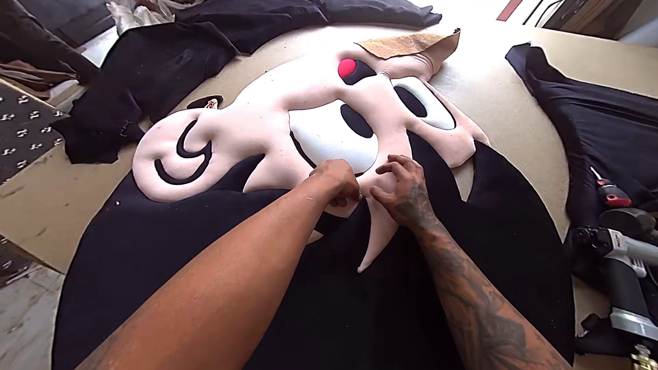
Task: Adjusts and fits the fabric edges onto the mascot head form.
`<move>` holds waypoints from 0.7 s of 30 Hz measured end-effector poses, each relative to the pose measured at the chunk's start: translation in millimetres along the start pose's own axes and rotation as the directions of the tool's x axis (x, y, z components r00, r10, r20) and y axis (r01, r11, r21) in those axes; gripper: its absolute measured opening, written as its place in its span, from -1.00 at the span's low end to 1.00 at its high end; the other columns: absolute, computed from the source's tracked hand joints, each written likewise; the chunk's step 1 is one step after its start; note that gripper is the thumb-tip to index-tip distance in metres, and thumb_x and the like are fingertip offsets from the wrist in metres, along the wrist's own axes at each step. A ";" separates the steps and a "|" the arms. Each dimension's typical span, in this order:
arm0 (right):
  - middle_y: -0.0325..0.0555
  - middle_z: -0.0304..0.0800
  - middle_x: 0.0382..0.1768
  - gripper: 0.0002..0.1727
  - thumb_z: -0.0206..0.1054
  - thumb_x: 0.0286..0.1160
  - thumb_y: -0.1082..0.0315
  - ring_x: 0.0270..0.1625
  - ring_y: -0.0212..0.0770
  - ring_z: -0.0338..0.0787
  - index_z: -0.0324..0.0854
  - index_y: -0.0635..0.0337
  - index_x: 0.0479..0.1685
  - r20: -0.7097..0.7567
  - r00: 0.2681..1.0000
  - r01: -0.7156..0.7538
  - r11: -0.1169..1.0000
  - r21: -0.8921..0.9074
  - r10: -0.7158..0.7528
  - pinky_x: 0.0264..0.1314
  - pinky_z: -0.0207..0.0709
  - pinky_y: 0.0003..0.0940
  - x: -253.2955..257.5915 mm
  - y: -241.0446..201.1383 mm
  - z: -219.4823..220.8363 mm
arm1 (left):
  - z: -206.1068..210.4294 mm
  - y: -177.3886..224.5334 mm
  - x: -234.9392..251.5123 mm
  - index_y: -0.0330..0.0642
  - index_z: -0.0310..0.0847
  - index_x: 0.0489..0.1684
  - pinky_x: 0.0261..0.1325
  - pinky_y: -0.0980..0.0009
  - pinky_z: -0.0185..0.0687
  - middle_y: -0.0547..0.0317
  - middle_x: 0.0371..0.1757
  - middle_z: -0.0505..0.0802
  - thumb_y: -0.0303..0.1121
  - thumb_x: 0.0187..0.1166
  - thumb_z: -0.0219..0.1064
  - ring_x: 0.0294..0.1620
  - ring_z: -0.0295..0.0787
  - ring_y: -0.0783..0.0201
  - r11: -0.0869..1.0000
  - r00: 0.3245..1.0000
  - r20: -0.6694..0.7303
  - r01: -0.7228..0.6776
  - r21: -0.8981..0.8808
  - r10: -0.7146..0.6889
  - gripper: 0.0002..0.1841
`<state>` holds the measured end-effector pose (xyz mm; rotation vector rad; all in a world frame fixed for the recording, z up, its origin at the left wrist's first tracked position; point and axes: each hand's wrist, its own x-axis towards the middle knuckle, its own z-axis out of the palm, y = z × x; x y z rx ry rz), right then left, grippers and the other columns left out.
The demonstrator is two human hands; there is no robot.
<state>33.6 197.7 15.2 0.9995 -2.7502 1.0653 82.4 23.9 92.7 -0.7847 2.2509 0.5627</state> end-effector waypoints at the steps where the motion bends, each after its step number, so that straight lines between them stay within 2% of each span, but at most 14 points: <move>1: -0.24 0.58 0.54 -0.48 0.58 0.00 -0.17 0.77 -0.03 0.27 0.81 -0.22 0.02 0.030 0.999 -0.020 0.999 0.033 0.019 0.78 0.12 0.15 0.6 0.4 -3.3 | 0.6 -2.4 1.9 -0.13 0.80 -0.27 -0.16 0.09 0.87 0.11 -0.39 0.93 0.02 0.32 0.62 -0.39 0.92 0.19 1.000 1.000 0.005 -0.010 -0.015 0.010 -0.62; 3: -0.23 0.54 0.58 -0.36 0.63 -0.09 -0.31 0.79 -0.03 0.23 0.81 -0.23 0.05 0.048 0.999 -0.024 0.999 0.045 0.022 0.79 0.09 0.16 0.2 0.3 -5.0 | 1.5 -7.2 6.2 -0.11 0.79 -0.28 -0.19 0.12 0.88 0.12 -0.42 0.92 0.02 0.32 0.62 -0.42 0.92 0.20 0.999 1.000 0.012 -0.026 -0.048 0.027 -0.63; 5: -0.22 0.52 0.60 -0.26 0.67 -0.25 -0.43 0.79 -0.01 0.23 0.80 -0.25 0.02 0.021 1.000 -0.014 1.000 -0.021 0.014 0.79 0.09 0.16 -1.6 -2.1 -0.1 | 2.0 -10.2 9.0 -0.09 0.78 -0.33 -0.21 0.13 0.87 0.13 -0.44 0.92 0.02 0.31 0.63 -0.45 0.91 0.21 0.997 0.999 0.014 -0.038 -0.070 0.039 -0.64; 8: -0.21 0.52 0.60 -0.26 0.69 -0.31 -0.43 0.79 0.03 0.23 0.79 -0.26 -0.03 -0.006 1.000 0.001 0.995 -0.101 -0.001 0.77 0.10 0.20 -1.7 -5.0 6.8 | 3.5 -14.2 12.0 -0.05 0.77 -0.39 -0.29 0.14 0.86 0.14 -0.49 0.91 0.05 0.29 0.62 -0.51 0.89 0.22 0.995 0.999 0.005 -0.051 -0.082 0.051 -0.64; 14: -0.25 0.48 0.63 -0.47 0.65 -0.03 -0.25 0.82 0.02 0.17 0.79 -0.27 -0.04 0.040 0.999 0.015 0.998 -0.056 -0.013 0.76 0.10 0.21 -1.9 -1.6 0.7 | 12.8 -25.2 8.9 0.09 0.76 -0.46 -0.34 0.03 0.74 0.25 -0.56 0.85 0.20 0.31 0.57 -0.56 0.80 0.23 0.989 0.986 -0.079 -0.148 0.005 0.148 -0.61; 18: -0.31 0.53 0.61 -0.73 0.43 0.32 0.09 0.82 -0.09 0.20 0.82 -0.17 -0.01 0.069 0.997 0.034 0.998 0.053 -0.038 0.79 0.13 0.08 -0.8 3.0 -12.6 | 16.4 -30.7 6.9 0.18 0.72 -0.45 -0.37 0.06 0.70 0.34 -0.57 0.83 0.20 0.34 0.55 -0.55 0.77 0.27 0.977 0.968 -0.135 -0.211 0.024 0.212 -0.65; 19: -0.32 0.55 0.61 -0.75 0.39 0.35 0.12 0.82 -0.11 0.23 0.82 -0.15 -0.03 0.081 0.995 0.046 0.998 0.051 -0.050 0.80 0.14 0.05 0.2 3.9 -15.8 | 19.4 -33.2 5.6 0.21 0.73 -0.42 -0.37 0.06 0.67 0.38 -0.57 0.81 0.18 0.36 0.54 -0.54 0.75 0.29 0.971 0.955 -0.175 -0.239 0.029 0.240 -0.69; 21: -0.35 0.59 0.58 -0.76 0.37 0.41 0.05 0.78 -0.14 0.31 0.84 -0.20 -0.05 0.126 0.985 0.121 0.993 -0.014 -0.119 0.77 0.23 -0.03 2.2 11.2 -23.4 | 29.7 -40.4 4.1 0.28 0.72 -0.40 -0.44 0.10 0.59 0.47 -0.61 0.72 0.14 0.39 0.52 -0.54 0.67 0.34 0.948 0.906 -0.280 -0.313 0.061 0.318 -0.75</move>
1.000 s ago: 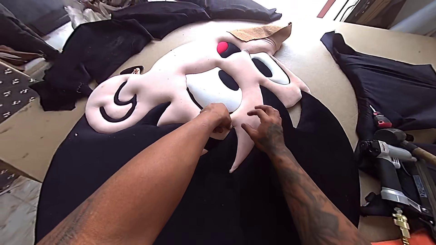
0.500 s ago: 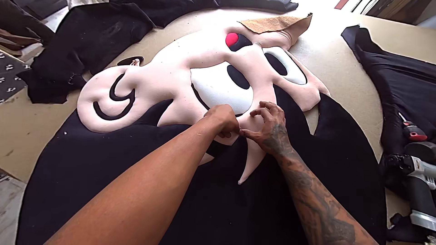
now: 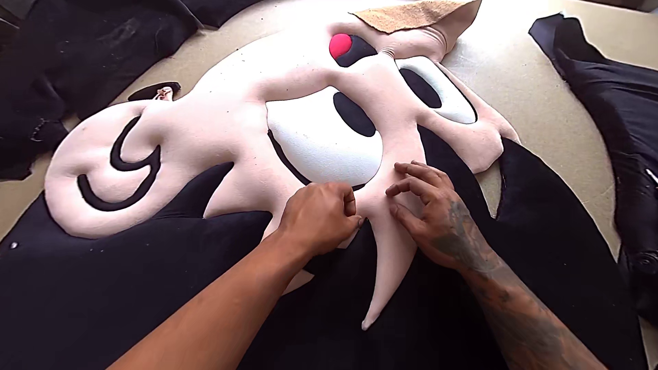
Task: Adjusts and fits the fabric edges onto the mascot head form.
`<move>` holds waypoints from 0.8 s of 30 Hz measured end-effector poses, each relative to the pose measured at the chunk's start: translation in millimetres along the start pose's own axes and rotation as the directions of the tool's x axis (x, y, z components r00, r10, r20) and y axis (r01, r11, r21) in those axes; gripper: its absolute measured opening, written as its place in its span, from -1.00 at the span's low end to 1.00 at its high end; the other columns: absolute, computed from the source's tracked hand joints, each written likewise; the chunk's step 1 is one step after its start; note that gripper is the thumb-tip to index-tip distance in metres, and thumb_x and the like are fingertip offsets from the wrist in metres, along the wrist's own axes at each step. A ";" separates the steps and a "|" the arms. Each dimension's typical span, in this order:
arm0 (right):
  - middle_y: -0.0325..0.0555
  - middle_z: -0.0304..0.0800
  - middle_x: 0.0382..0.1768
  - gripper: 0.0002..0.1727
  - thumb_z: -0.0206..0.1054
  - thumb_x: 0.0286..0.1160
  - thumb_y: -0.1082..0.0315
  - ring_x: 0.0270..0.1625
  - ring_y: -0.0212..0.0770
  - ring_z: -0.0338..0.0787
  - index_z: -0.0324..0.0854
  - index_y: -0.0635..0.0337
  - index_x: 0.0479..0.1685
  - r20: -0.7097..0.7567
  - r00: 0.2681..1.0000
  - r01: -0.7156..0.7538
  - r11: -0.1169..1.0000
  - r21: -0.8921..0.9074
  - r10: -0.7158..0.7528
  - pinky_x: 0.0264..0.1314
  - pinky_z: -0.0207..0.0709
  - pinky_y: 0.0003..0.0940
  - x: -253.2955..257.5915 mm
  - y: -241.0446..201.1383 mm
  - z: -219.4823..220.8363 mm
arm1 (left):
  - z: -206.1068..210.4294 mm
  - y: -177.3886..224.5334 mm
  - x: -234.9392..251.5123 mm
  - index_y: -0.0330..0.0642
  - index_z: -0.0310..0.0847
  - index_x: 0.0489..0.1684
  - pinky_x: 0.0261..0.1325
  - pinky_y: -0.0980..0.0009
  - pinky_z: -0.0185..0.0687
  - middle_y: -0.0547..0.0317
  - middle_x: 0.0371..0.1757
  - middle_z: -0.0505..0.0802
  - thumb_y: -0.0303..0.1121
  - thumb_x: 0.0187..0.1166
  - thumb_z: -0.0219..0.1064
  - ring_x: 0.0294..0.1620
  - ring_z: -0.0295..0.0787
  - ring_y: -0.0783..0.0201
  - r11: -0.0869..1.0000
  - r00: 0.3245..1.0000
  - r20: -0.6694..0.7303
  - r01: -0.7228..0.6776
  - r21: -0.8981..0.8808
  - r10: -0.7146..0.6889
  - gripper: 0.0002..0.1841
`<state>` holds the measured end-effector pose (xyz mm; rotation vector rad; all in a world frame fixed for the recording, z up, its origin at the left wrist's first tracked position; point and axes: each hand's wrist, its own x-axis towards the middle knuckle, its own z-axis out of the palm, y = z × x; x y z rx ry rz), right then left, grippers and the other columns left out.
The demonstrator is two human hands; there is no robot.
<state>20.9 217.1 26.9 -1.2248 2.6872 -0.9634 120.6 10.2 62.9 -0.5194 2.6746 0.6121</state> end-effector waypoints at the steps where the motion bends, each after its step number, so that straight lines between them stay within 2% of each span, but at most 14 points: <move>1: -0.37 0.61 0.56 -0.73 0.35 0.44 -0.04 0.75 -0.15 0.35 0.84 -0.25 -0.02 0.025 0.998 0.056 0.997 -0.046 -0.055 0.72 0.29 -0.04 0.4 6.6 -3.4 | 4.8 -3.2 -2.7 0.32 0.71 -0.40 -0.47 0.13 0.55 0.52 -0.64 0.69 0.14 0.38 0.52 -0.57 0.64 0.38 0.999 0.998 -0.056 -0.038 0.007 0.038 -0.77; 3: -0.41 0.60 0.57 -0.66 0.30 0.50 -0.18 0.72 -0.16 0.39 0.81 -0.35 0.06 0.072 0.984 0.168 0.981 -0.095 -0.162 0.60 0.39 -0.01 1.9 20.5 -8.8 | 14.2 -8.7 -6.3 0.38 0.69 -0.42 -0.56 0.21 0.47 0.60 -0.71 0.61 0.13 0.35 0.50 -0.65 0.54 0.46 0.994 0.981 -0.161 -0.103 0.025 0.106 -0.81; 5: -0.39 0.60 0.58 -0.65 0.32 0.50 -0.23 0.68 -0.13 0.44 0.83 -0.39 0.06 0.081 0.970 0.238 0.967 -0.093 -0.231 0.48 0.46 -0.01 4.2 29.1 -11.5 | 21.3 -12.5 -7.2 0.41 0.66 -0.47 -0.64 0.29 0.37 0.65 -0.77 0.52 0.13 0.33 0.46 -0.73 0.45 0.52 0.988 0.961 -0.232 -0.145 0.048 0.152 -0.82; 8: -0.45 0.68 0.45 -0.73 0.40 0.38 -0.23 0.52 -0.17 0.52 0.87 -0.42 -0.17 0.050 0.978 0.207 0.977 -0.058 -0.204 0.27 0.44 -0.05 11.4 29.1 -10.2 | 22.2 -13.9 -4.3 0.45 0.65 -0.49 -0.68 0.35 0.34 0.71 -0.78 0.49 0.15 0.30 0.46 -0.76 0.40 0.57 0.987 0.961 -0.227 -0.155 0.038 0.160 -0.83; 11: -0.40 0.71 0.34 -0.66 0.43 0.22 -0.33 0.53 -0.11 0.47 0.82 -0.37 -0.37 -0.015 0.993 0.114 0.993 -0.029 -0.114 0.38 0.33 0.06 17.0 20.5 0.0 | 16.1 -13.8 -0.4 0.47 0.65 -0.50 -0.69 0.39 0.30 0.72 -0.79 0.47 0.16 0.26 0.50 -0.78 0.35 0.60 0.990 0.977 -0.162 -0.144 0.001 0.142 -0.82; 13: -0.27 0.66 0.40 -0.57 0.45 0.10 -0.40 0.61 -0.02 0.41 0.79 -0.32 -0.34 -0.015 0.994 0.104 0.994 -0.043 -0.105 0.54 0.23 0.17 17.8 11.8 6.5 | 11.2 -14.2 1.7 0.46 0.66 -0.49 -0.71 0.42 0.34 0.70 -0.79 0.51 0.15 0.27 0.54 -0.80 0.37 0.61 0.991 0.986 -0.108 -0.132 -0.034 0.128 -0.81; 15: -0.17 0.61 0.47 -0.53 0.48 0.00 -0.38 0.67 0.04 0.36 0.79 -0.27 -0.30 -0.005 0.993 0.115 0.992 -0.060 -0.116 0.61 0.16 0.21 17.2 6.7 11.7 | 9.8 -14.1 1.9 0.45 0.66 -0.48 -0.73 0.44 0.36 0.70 -0.79 0.52 0.12 0.29 0.54 -0.81 0.38 0.61 0.990 0.988 -0.089 -0.133 -0.045 0.129 -0.82; 19: -0.20 0.62 0.47 -0.54 0.49 -0.05 -0.35 0.66 0.00 0.37 0.75 -0.28 -0.31 0.004 0.994 0.113 0.988 -0.106 -0.113 0.62 0.13 0.20 19.6 6.1 17.2 | 9.1 -14.1 -0.8 0.42 0.65 -0.48 -0.74 0.45 0.31 0.68 -0.80 0.50 0.08 0.31 0.52 -0.81 0.36 0.59 0.988 0.987 -0.094 -0.137 -0.067 0.130 -0.83; 24: -0.21 0.61 0.45 -0.57 0.49 -0.11 -0.31 0.65 0.01 0.36 0.71 -0.27 -0.38 -0.007 0.998 0.067 0.990 -0.128 -0.068 0.60 0.12 0.21 20.6 0.2 21.3 | 5.2 -15.4 -1.4 0.35 0.69 -0.32 -0.77 0.43 0.51 0.58 -0.79 0.60 0.00 0.46 0.47 -0.82 0.51 0.53 0.980 0.996 -0.031 -0.086 -0.180 0.082 -0.89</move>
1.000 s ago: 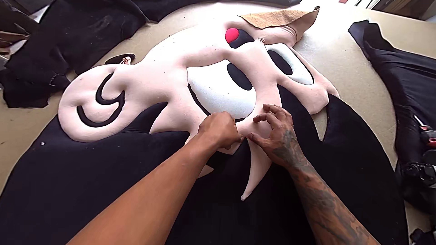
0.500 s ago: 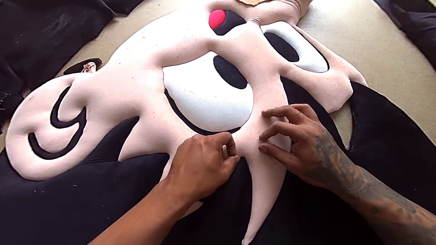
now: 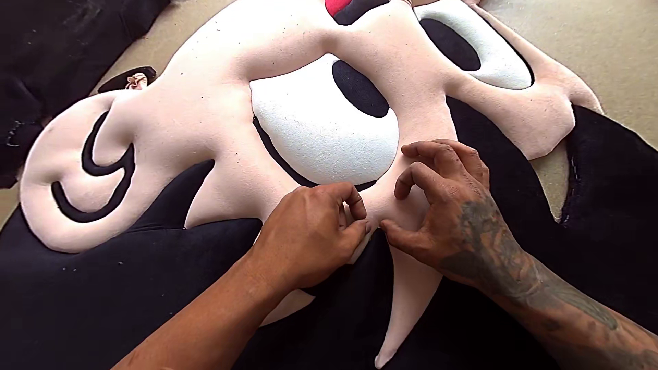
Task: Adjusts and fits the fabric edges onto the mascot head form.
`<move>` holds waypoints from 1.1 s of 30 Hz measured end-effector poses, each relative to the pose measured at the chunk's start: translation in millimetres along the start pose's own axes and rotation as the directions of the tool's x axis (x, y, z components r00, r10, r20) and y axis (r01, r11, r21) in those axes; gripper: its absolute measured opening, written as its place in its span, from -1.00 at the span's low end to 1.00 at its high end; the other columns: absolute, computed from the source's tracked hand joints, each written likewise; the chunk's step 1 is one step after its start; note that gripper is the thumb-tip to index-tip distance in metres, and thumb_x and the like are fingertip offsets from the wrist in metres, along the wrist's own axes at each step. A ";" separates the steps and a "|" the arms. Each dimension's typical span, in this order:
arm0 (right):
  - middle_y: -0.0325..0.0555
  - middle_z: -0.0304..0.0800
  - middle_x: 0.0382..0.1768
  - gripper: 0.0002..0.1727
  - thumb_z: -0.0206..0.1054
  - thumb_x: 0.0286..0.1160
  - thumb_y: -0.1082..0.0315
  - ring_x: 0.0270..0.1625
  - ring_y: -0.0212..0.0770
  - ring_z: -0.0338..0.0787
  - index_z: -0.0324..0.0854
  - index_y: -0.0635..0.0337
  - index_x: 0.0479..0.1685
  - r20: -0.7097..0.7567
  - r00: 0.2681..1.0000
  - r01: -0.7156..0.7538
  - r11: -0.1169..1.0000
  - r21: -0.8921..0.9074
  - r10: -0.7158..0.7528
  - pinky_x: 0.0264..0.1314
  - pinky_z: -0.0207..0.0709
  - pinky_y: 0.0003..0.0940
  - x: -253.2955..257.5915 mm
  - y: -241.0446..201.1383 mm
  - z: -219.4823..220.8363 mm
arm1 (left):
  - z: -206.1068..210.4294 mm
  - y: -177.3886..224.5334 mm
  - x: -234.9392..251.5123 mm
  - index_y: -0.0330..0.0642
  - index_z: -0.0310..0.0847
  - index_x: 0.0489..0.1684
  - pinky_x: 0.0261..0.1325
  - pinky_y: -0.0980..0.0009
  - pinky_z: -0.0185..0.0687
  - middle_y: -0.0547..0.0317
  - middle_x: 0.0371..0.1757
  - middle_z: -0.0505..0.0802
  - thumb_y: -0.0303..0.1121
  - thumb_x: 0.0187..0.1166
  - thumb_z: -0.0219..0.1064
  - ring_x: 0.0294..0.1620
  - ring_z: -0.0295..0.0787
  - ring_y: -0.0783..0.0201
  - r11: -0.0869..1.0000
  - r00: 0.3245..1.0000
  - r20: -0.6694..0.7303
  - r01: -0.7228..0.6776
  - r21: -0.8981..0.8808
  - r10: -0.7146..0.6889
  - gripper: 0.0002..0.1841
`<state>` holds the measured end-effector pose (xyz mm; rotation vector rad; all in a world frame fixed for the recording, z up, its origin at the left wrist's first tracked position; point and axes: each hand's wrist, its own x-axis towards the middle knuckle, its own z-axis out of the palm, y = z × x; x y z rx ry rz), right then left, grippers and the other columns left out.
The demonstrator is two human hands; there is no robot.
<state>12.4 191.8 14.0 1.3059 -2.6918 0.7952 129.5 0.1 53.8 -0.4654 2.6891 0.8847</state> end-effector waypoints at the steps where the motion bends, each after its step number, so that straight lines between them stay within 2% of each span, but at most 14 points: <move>1: -0.22 0.61 0.45 -0.57 0.50 -0.13 -0.31 0.65 0.01 0.36 0.71 -0.27 -0.39 0.000 1.000 -0.007 1.000 -0.002 0.007 0.59 0.12 0.20 0.2 -0.7 0.5 | 0.6 0.9 -0.4 0.35 0.69 -0.31 -0.76 0.43 0.51 0.58 -0.79 0.61 0.00 0.47 0.47 -0.82 0.52 0.53 1.000 1.000 -0.004 0.009 0.004 -0.009 -0.89; 9: -0.23 0.59 0.47 -0.56 0.52 -0.14 -0.31 0.67 0.00 0.33 0.73 -0.28 -0.35 0.016 1.000 -0.024 1.000 0.016 0.024 0.61 0.09 0.22 1.0 -1.9 -2.5 | 3.1 14.8 0.5 0.35 0.67 -0.39 -0.68 0.41 0.44 0.62 -0.74 0.58 0.14 0.43 0.49 -0.75 0.49 0.55 0.984 0.995 -0.060 0.083 0.155 -0.074 -0.79; 13: -0.23 0.59 0.47 -0.55 0.50 -0.13 -0.33 0.67 0.01 0.33 0.73 -0.28 -0.35 0.019 1.000 -0.023 1.000 0.017 0.023 0.60 0.11 0.23 1.1 -0.7 -2.4 | 2.4 21.0 3.5 0.34 0.66 -0.42 -0.63 0.38 0.42 0.61 -0.72 0.60 0.15 0.40 0.50 -0.70 0.52 0.53 0.971 0.993 -0.040 0.120 0.209 -0.114 -0.77; 16: -0.25 0.59 0.47 -0.56 0.51 -0.14 -0.34 0.67 0.01 0.32 0.72 -0.29 -0.37 0.024 0.999 -0.038 0.999 0.024 0.038 0.58 0.11 0.22 1.8 -0.6 -3.1 | -0.4 23.0 6.5 0.31 0.65 -0.44 -0.68 0.38 0.46 0.58 -0.74 0.62 0.13 0.41 0.51 -0.73 0.54 0.51 0.972 0.990 -0.001 0.136 0.194 -0.138 -0.75; 19: -0.24 0.59 0.46 -0.55 0.51 -0.13 -0.34 0.67 0.01 0.33 0.73 -0.29 -0.36 0.020 0.999 -0.034 0.999 0.026 0.034 0.60 0.11 0.22 1.9 -0.5 -2.8 | 1.4 20.3 5.7 0.31 0.64 -0.48 -0.69 0.39 0.40 0.58 -0.75 0.58 0.13 0.39 0.53 -0.74 0.51 0.51 0.975 0.993 -0.036 0.115 0.191 -0.110 -0.74; 22: -0.25 0.59 0.47 -0.55 0.52 -0.14 -0.34 0.67 0.00 0.33 0.72 -0.29 -0.37 0.022 0.999 -0.030 0.999 0.024 0.030 0.62 0.11 0.23 2.1 -0.2 -3.5 | 6.8 11.3 1.8 0.35 0.64 -0.48 -0.69 0.42 0.32 0.64 -0.76 0.53 0.12 0.36 0.51 -0.75 0.43 0.55 0.983 0.993 -0.115 0.036 0.182 -0.015 -0.78; 27: -0.23 0.59 0.46 -0.53 0.52 -0.14 -0.35 0.67 -0.01 0.33 0.74 -0.29 -0.35 0.035 0.999 -0.027 0.999 0.029 0.026 0.63 0.09 0.23 1.6 0.7 -5.4 | 4.8 8.3 0.2 0.33 0.67 -0.47 -0.74 0.45 0.40 0.61 -0.78 0.56 0.09 0.41 0.51 -0.80 0.46 0.56 0.994 0.997 -0.080 0.026 0.105 -0.017 -0.78; 33: -0.22 0.59 0.46 -0.53 0.51 -0.16 -0.35 0.65 0.02 0.35 0.73 -0.28 -0.36 0.018 1.000 -0.014 1.000 0.000 0.014 0.58 0.14 0.22 1.3 -0.7 -3.3 | 10.0 9.4 -0.7 0.35 0.65 -0.49 -0.70 0.42 0.30 0.64 -0.77 0.51 0.12 0.36 0.49 -0.75 0.41 0.56 0.978 0.987 -0.156 0.000 0.210 0.033 -0.79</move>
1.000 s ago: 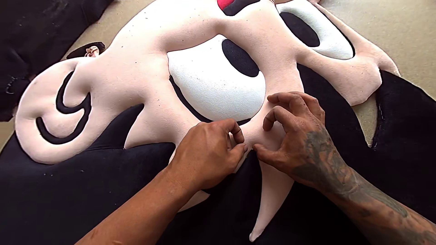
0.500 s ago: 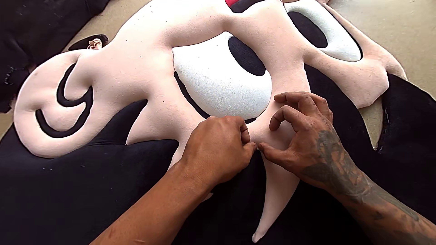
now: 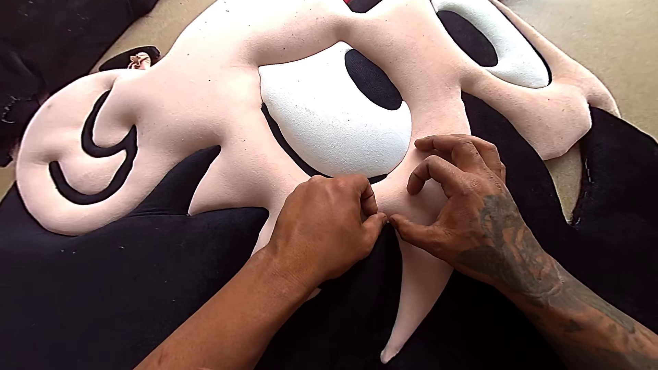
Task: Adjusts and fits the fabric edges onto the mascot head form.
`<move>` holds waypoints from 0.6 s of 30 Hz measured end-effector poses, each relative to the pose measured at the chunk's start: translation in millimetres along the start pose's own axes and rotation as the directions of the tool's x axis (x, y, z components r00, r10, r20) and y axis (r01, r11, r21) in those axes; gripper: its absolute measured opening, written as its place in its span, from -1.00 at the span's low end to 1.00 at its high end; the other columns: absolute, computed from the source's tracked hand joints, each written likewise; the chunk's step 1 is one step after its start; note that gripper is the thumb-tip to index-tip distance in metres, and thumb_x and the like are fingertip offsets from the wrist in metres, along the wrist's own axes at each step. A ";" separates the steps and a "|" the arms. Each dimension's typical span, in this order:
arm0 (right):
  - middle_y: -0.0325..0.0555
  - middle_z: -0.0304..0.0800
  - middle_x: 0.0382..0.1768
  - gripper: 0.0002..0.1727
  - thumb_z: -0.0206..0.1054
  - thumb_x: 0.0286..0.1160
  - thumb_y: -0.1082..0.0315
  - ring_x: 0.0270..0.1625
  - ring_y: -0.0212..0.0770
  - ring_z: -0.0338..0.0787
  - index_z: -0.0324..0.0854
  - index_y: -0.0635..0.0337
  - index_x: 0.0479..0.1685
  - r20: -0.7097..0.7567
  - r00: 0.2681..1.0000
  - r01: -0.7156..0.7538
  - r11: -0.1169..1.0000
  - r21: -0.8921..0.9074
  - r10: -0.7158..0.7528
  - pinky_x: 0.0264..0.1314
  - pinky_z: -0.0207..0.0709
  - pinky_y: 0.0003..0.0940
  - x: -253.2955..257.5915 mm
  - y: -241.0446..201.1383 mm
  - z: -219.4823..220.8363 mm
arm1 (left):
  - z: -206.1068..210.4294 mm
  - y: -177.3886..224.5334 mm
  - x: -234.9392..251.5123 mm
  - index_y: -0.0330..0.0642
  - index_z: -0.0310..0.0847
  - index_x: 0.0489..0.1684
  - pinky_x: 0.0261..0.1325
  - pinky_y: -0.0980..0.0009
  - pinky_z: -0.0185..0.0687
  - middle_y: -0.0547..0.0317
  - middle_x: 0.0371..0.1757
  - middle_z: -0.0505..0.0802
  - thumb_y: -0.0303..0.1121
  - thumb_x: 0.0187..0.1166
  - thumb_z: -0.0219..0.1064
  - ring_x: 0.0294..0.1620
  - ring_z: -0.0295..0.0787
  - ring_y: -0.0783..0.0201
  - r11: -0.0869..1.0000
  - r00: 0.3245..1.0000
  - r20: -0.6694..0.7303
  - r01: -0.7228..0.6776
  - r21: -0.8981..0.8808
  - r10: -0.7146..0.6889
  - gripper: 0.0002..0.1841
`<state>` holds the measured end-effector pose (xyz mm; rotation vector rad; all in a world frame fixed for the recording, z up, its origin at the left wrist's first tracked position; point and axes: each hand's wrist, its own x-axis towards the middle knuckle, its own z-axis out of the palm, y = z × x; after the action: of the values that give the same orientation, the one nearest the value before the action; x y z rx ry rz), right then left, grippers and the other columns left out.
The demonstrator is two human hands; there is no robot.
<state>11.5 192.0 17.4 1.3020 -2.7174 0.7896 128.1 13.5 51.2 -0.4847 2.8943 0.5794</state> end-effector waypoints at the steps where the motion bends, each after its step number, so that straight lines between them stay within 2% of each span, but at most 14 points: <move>1: -0.21 0.60 0.45 -0.54 0.51 -0.16 -0.34 0.64 0.03 0.35 0.73 -0.28 -0.36 -0.006 1.000 0.001 1.000 0.000 -0.001 0.57 0.14 0.22 0.4 0.1 0.8 | 1.0 0.3 0.1 0.35 0.65 -0.51 -0.70 0.41 0.29 0.65 -0.78 0.51 0.11 0.35 0.49 -0.76 0.41 0.55 1.000 1.000 -0.015 -0.001 0.011 0.001 -0.79; 7: -0.22 0.61 0.42 -0.56 0.53 -0.14 -0.32 0.62 0.02 0.36 0.72 -0.26 -0.40 -0.016 1.000 -0.025 1.000 0.003 0.025 0.58 0.12 0.21 2.3 -1.6 3.4 | -1.2 8.0 3.2 0.34 0.60 -0.56 -0.67 0.38 0.29 0.61 -0.75 0.53 0.11 0.33 0.52 -0.71 0.47 0.52 0.995 0.996 0.026 0.090 0.038 -0.091 -0.75; 13: -0.23 0.60 0.42 -0.56 0.54 -0.16 -0.31 0.61 0.01 0.36 0.71 -0.28 -0.39 -0.006 0.999 -0.034 0.999 0.016 0.034 0.56 0.13 0.20 2.8 -0.3 4.0 | -0.2 9.4 4.2 0.35 0.60 -0.57 -0.68 0.38 0.28 0.61 -0.77 0.52 0.11 0.31 0.52 -0.72 0.45 0.51 0.993 0.993 0.025 0.113 0.037 -0.114 -0.75; 18: -0.28 0.59 0.43 -0.57 0.54 -0.15 -0.34 0.64 0.00 0.33 0.69 -0.32 -0.42 0.000 0.999 -0.042 0.999 0.015 0.042 0.58 0.11 0.22 4.2 0.9 2.8 | -6.4 9.6 10.1 0.32 0.60 -0.56 -0.70 0.39 0.42 0.58 -0.76 0.60 0.10 0.35 0.54 -0.75 0.52 0.52 0.987 0.979 0.134 0.158 -0.009 -0.155 -0.74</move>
<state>8.6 188.2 15.6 1.2510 -2.7529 0.8151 114.9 16.6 58.3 -0.6445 2.6969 0.5926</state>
